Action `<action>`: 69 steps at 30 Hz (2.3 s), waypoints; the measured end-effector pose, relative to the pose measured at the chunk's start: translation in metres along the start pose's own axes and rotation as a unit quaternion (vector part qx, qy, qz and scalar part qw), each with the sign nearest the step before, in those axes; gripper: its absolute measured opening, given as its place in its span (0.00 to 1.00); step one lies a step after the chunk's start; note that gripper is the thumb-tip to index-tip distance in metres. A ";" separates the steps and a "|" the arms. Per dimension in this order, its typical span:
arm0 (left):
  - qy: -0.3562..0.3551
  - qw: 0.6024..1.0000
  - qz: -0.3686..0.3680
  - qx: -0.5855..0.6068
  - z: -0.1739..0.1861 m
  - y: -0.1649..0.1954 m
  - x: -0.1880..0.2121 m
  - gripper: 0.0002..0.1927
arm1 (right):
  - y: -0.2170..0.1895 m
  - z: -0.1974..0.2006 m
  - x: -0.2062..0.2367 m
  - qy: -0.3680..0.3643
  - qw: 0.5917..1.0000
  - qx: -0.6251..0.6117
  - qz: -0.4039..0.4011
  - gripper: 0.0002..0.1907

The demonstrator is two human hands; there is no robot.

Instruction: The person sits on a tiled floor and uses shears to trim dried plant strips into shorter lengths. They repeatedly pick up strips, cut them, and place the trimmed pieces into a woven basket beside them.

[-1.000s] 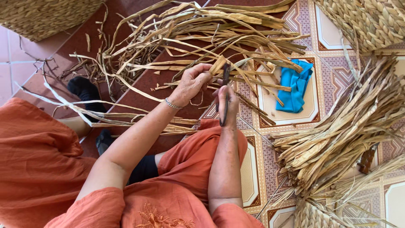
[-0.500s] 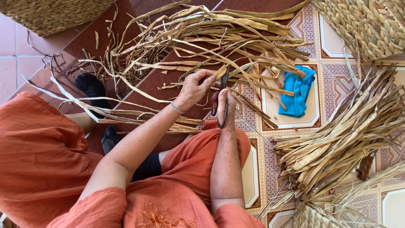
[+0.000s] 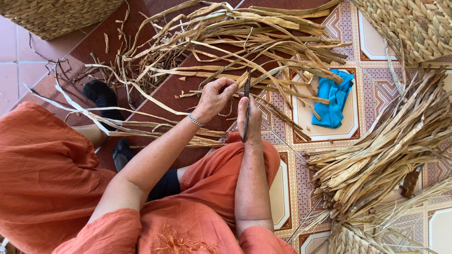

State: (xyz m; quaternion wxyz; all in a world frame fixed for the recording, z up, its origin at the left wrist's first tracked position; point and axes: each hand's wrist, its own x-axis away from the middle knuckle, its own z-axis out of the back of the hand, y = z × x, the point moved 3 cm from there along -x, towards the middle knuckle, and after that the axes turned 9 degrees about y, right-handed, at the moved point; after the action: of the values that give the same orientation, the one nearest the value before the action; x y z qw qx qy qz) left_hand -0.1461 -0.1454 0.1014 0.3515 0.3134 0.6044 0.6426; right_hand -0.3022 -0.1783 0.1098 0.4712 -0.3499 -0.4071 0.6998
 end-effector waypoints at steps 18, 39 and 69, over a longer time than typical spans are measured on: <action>-0.082 0.959 -0.214 -0.169 0.022 0.027 0.022 0.08 | 0.011 0.006 -0.013 0.031 0.965 -0.251 -0.073 0.16; -0.228 0.825 -0.171 -0.488 0.045 -0.037 0.110 0.26 | 0.051 0.018 -0.033 0.014 0.965 0.245 -0.093 0.25; -0.086 0.988 0.042 -0.118 0.082 -0.036 0.039 0.10 | 0.035 0.002 -0.024 -0.053 0.998 -0.025 -0.011 0.18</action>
State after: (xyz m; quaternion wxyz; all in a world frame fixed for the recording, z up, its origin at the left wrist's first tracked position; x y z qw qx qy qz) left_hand -0.0971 -0.0662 0.0703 0.4095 0.3490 0.4777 0.6944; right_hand -0.3095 -0.2090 0.0811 0.4479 -0.3189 -0.4528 0.7019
